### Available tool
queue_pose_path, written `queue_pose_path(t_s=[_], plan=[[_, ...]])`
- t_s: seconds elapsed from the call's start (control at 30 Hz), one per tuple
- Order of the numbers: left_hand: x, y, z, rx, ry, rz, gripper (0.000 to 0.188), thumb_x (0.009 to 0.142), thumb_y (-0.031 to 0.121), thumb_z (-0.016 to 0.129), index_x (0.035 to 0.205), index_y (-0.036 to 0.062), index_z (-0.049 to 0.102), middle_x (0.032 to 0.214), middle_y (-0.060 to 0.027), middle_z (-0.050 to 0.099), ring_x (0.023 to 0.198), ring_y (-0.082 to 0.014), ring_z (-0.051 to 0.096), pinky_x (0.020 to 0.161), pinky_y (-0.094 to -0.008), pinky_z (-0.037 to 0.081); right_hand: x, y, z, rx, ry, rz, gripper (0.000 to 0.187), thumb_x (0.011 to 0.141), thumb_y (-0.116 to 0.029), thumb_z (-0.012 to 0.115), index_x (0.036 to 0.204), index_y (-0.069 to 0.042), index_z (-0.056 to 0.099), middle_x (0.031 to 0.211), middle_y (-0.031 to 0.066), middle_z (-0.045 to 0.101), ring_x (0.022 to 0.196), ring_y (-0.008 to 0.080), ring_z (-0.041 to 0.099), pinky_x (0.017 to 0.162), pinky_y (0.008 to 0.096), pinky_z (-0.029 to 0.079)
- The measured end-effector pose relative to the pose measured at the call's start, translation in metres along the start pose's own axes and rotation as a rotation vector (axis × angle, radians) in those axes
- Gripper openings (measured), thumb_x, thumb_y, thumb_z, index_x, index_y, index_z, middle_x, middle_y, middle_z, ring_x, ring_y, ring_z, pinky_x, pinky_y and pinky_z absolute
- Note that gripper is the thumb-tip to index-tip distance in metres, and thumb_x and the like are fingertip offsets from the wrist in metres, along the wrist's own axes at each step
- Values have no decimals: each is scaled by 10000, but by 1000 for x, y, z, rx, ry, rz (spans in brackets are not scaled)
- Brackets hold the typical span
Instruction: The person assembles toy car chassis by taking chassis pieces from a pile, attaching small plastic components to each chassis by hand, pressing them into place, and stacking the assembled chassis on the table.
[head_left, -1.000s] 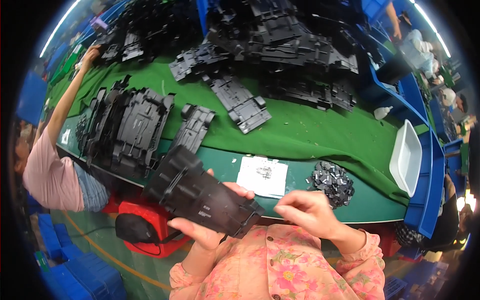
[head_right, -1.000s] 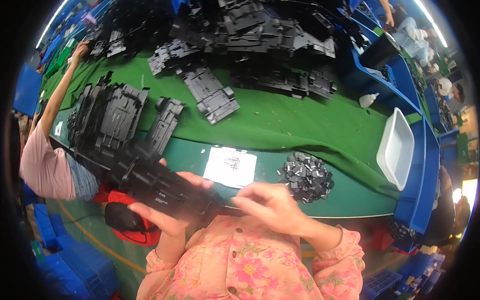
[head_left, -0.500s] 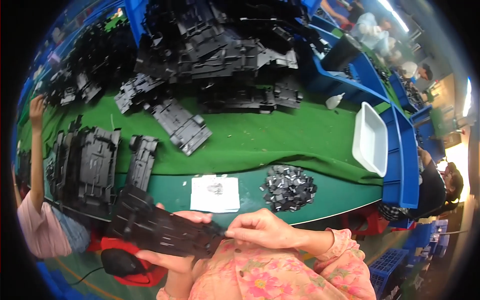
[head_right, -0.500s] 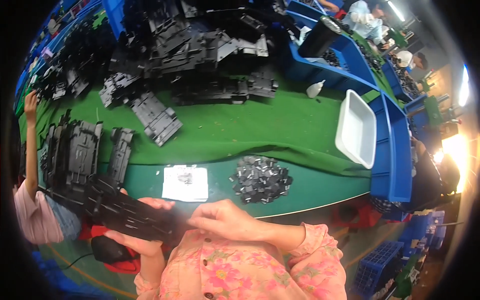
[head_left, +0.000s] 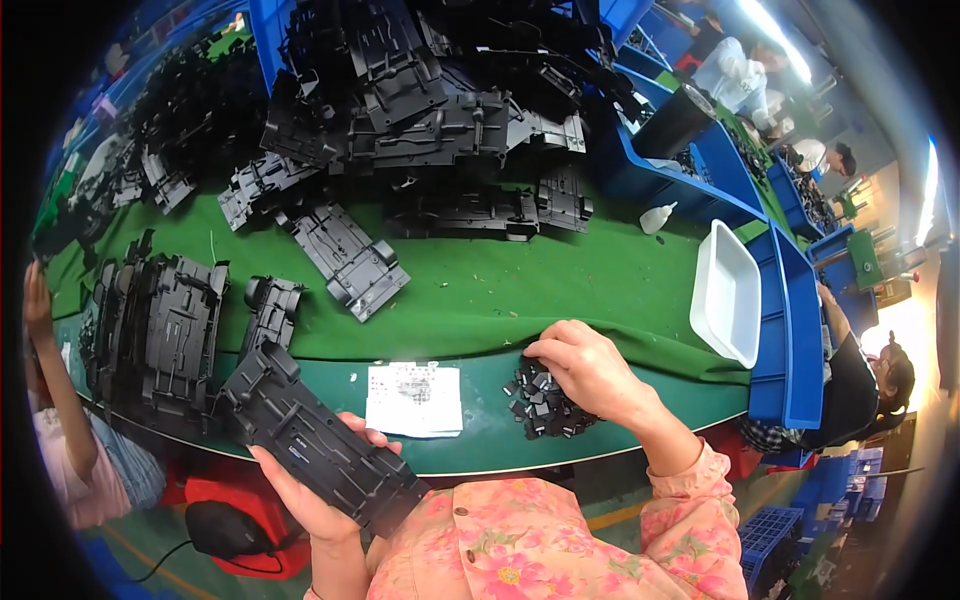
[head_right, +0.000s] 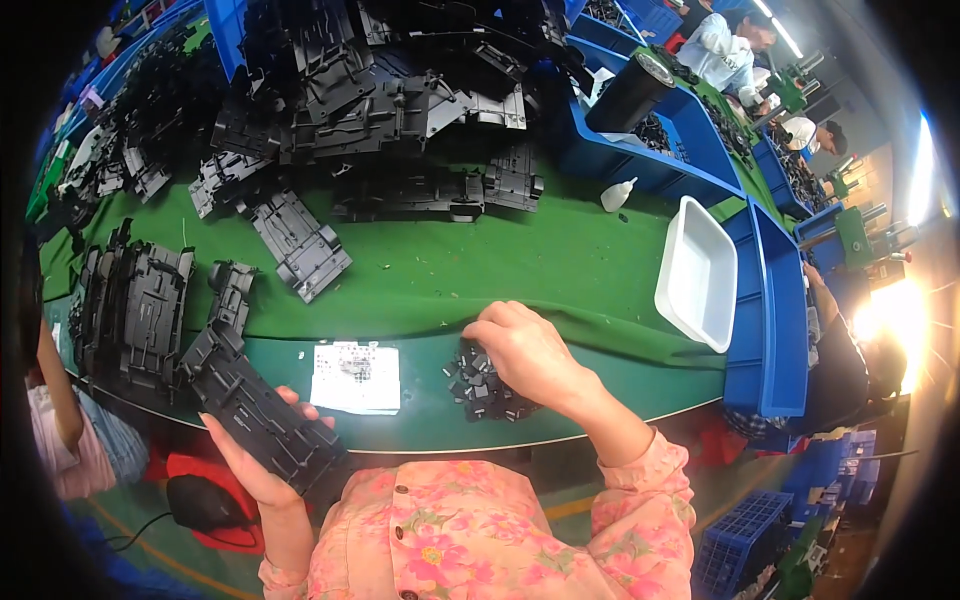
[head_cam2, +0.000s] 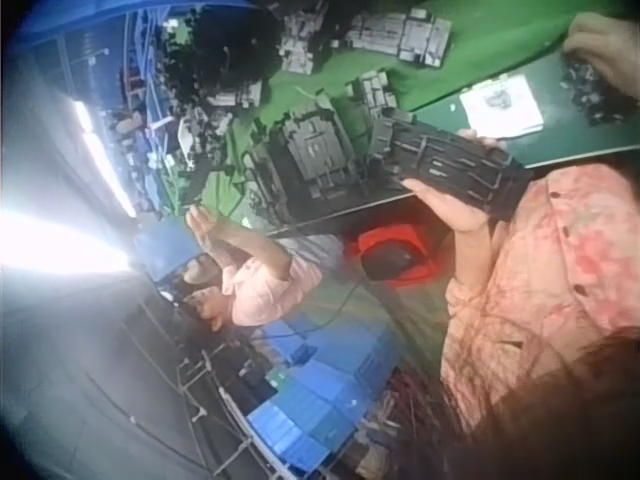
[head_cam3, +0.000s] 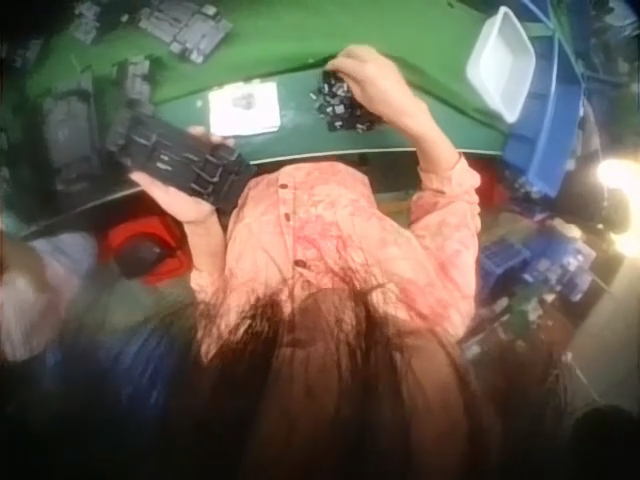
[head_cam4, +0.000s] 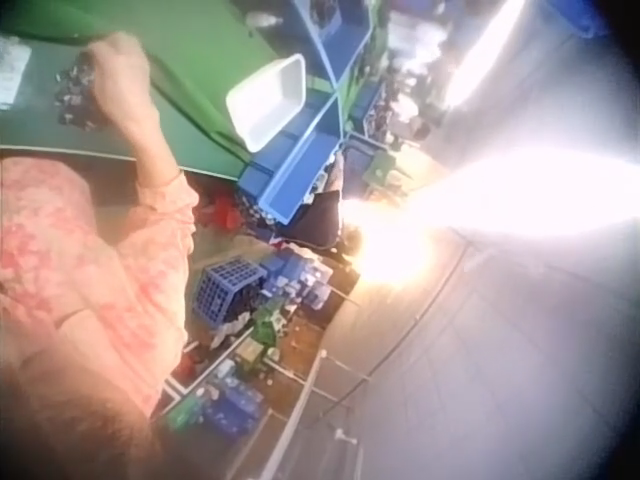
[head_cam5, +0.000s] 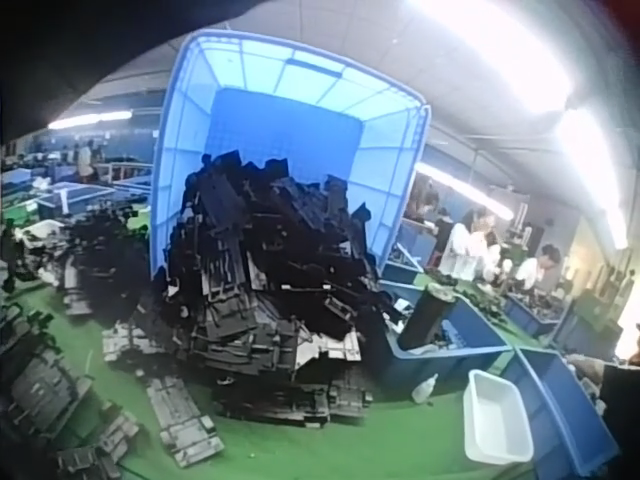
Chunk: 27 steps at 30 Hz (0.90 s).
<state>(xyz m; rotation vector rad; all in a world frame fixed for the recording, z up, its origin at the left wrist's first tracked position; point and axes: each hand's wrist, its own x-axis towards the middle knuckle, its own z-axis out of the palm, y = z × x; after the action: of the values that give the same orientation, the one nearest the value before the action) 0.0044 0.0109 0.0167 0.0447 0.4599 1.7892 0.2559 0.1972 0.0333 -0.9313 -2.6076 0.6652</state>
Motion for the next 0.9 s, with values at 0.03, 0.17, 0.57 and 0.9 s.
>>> queue_pose_path(t_s=[0.03, 0.17, 0.57, 0.9], plan=[[-1, 0, 1, 3, 3, 5, 877, 809, 785, 210, 1204, 44, 466, 1051, -158, 542, 926, -333, 561, 848, -541, 446, 4, 1, 0, -106, -74, -53, 144, 776, -20, 625, 917, -38, 647, 880, 87, 579, 837, 274, 573, 733, 361, 476], [-2, 1, 1, -11, 41, 19, 895, 810, 784, 214, 1193, 14, 464, 1046, -156, 543, 917, -333, 566, 836, -541, 452, 12, 0, -5, -137, -185, -42, 145, 773, -52, 632, 916, -46, 650, 902, 77, 581, 878, 270, 561, 771, 377, 471], [3, -4, 2, -34, 72, -15, 909, 812, 781, 223, 1132, -20, 510, 1019, -155, 575, 900, -331, 580, 832, -527, 463, 10, 3, 6, -250, -98, -209, 144, 751, -60, 647, 885, -18, 615, 877, 91, 570, 828, 271, 568, 735, 371, 481], [-1, -2, -5, -62, 54, -32, 954, 799, 798, 205, 1122, -46, 514, 1032, -151, 576, 914, -331, 589, 855, -528, 461, 14, 0, 24, -217, 34, -171, 119, 782, -23, 614, 899, 1, 601, 856, 124, 573, 785, 290, 581, 697, 378, 488]])
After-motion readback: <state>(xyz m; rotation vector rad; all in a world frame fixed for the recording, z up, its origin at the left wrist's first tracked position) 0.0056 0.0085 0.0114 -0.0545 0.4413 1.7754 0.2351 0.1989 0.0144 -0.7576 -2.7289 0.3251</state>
